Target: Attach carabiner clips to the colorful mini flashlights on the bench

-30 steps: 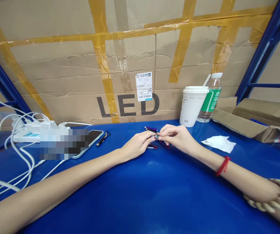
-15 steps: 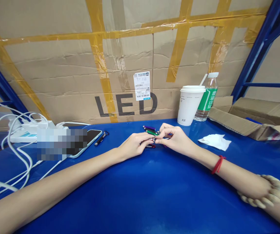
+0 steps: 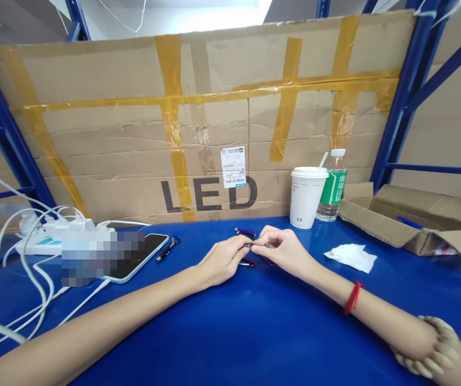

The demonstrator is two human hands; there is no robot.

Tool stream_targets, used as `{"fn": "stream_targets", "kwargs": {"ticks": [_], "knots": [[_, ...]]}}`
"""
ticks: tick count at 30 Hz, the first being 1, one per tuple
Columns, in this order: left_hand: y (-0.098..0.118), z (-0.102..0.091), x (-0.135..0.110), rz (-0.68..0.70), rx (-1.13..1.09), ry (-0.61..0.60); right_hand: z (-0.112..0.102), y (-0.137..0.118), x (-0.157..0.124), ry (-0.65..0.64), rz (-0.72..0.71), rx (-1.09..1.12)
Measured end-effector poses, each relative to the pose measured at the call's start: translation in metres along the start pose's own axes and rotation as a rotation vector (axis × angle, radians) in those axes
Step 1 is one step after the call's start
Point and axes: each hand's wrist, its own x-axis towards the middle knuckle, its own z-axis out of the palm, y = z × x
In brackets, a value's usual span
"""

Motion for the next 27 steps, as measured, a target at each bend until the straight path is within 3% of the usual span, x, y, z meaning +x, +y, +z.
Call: {"fn": "stream_targets", "kwargs": {"ticks": [7,20,27], "knots": [[0.002,-0.001,0.0,0.031,0.115,-0.017,0.005,-0.001,-0.001,0.006,-0.024,0.019],[-0.002,0.0,-0.001,0.08,-0.043,-0.09,0.012,0.0,-0.002,0.009,0.087,-0.046],[-0.003,0.0,-0.001,0.027,-0.107,-0.087,0.013,0.0,-0.003,0.025,0.022,-0.115]]}}
